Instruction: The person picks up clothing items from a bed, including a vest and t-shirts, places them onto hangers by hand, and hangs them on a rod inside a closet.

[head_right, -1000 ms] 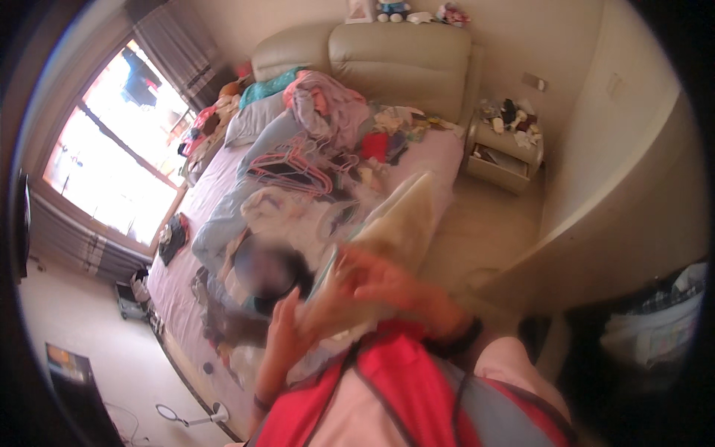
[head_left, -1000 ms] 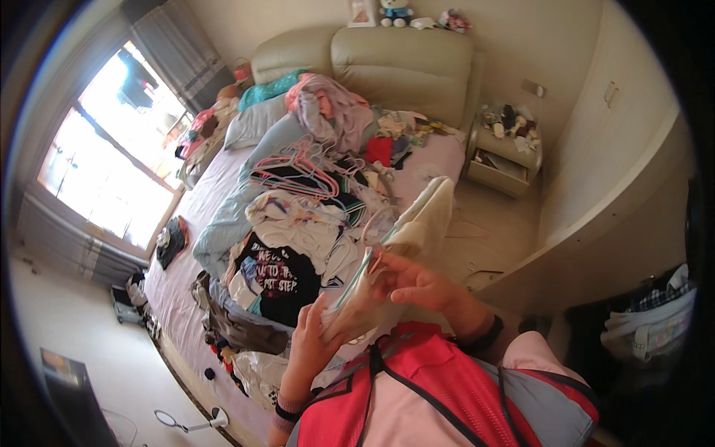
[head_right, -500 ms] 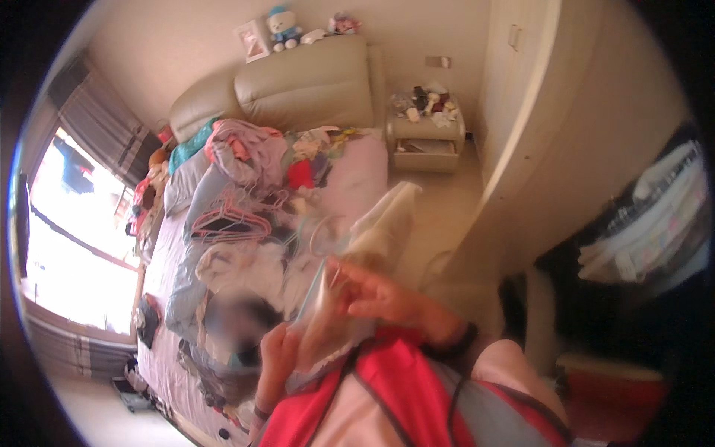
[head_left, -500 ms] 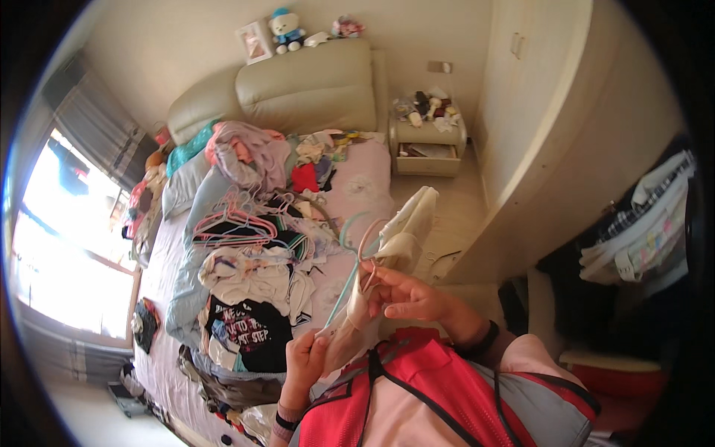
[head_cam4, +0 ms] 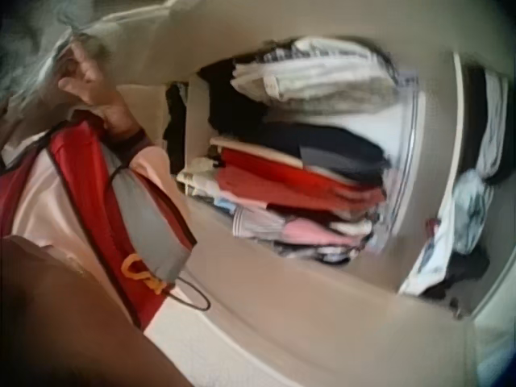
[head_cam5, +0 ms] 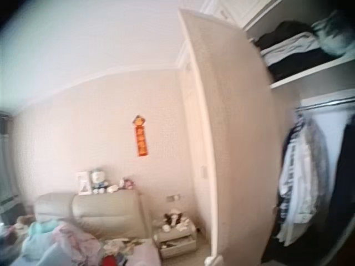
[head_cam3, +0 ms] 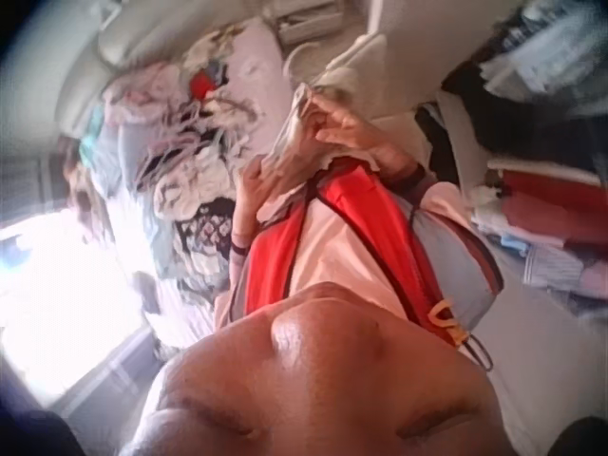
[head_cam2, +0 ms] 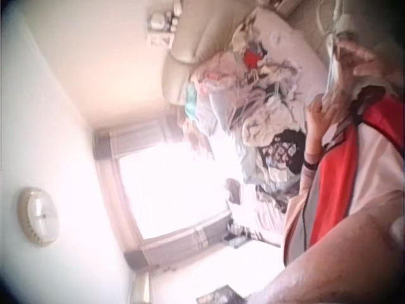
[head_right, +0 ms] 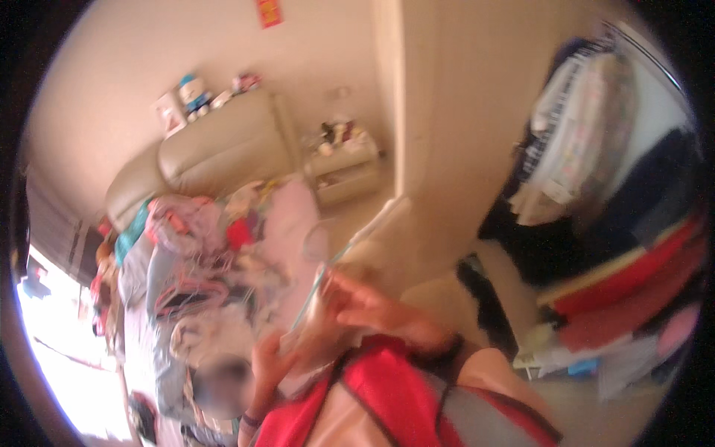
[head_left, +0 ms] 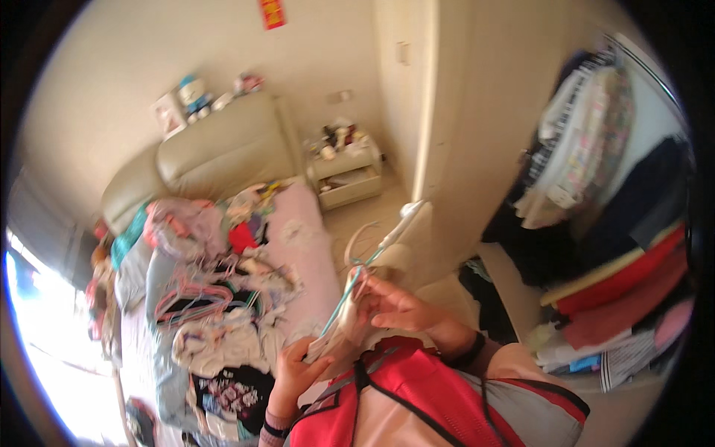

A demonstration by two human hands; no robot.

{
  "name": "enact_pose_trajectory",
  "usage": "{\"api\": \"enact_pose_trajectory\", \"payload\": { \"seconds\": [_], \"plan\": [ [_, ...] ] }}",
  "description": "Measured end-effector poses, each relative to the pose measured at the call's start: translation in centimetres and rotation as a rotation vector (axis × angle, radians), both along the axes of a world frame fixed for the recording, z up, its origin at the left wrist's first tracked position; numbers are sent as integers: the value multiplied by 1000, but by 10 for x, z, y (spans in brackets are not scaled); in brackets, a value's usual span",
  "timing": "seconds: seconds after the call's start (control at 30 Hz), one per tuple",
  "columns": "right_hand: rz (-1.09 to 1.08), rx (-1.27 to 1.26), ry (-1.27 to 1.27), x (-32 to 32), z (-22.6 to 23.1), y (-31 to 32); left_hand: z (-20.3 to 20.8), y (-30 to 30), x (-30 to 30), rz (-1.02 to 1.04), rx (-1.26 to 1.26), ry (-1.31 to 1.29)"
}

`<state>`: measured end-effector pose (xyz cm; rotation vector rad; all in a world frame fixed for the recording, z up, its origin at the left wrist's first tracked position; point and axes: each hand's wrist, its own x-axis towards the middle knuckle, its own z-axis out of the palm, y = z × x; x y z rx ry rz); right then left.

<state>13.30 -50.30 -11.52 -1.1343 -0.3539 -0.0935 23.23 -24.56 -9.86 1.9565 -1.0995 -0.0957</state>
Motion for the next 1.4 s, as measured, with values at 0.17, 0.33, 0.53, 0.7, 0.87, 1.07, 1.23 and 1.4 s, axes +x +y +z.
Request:
{"api": "enact_pose_trajectory", "payload": {
  "seconds": [0.17,0.33,0.53,0.7,0.87,1.07,1.23,1.4],
  "plan": [
    [-132,-19,39,-21,5,8,10,-5,5,-84,110,169],
    [-300,-95,-24,-51,21,2,21,-32,6,-215,36,228],
    [-410,-72,-50,-85,16,-14,22,-72,5,-405,27,204],
    [-602,-94,-75,-119,15,-34,32,-111,-7,-559,93,374],
    [-691,-86,-33,-146,24,-67,39,-156,-23,-697,-36,475],
    [-865,-91,-149,-185,55,-136,75,-237,-49,-817,33,250],
    [-1151,4,-150,-197,101,-215,127,-322,-86,-955,-65,201],
    [-1459,92,-264,-227,156,-284,150,-414,-117,-1027,-210,45]
  ]
}}
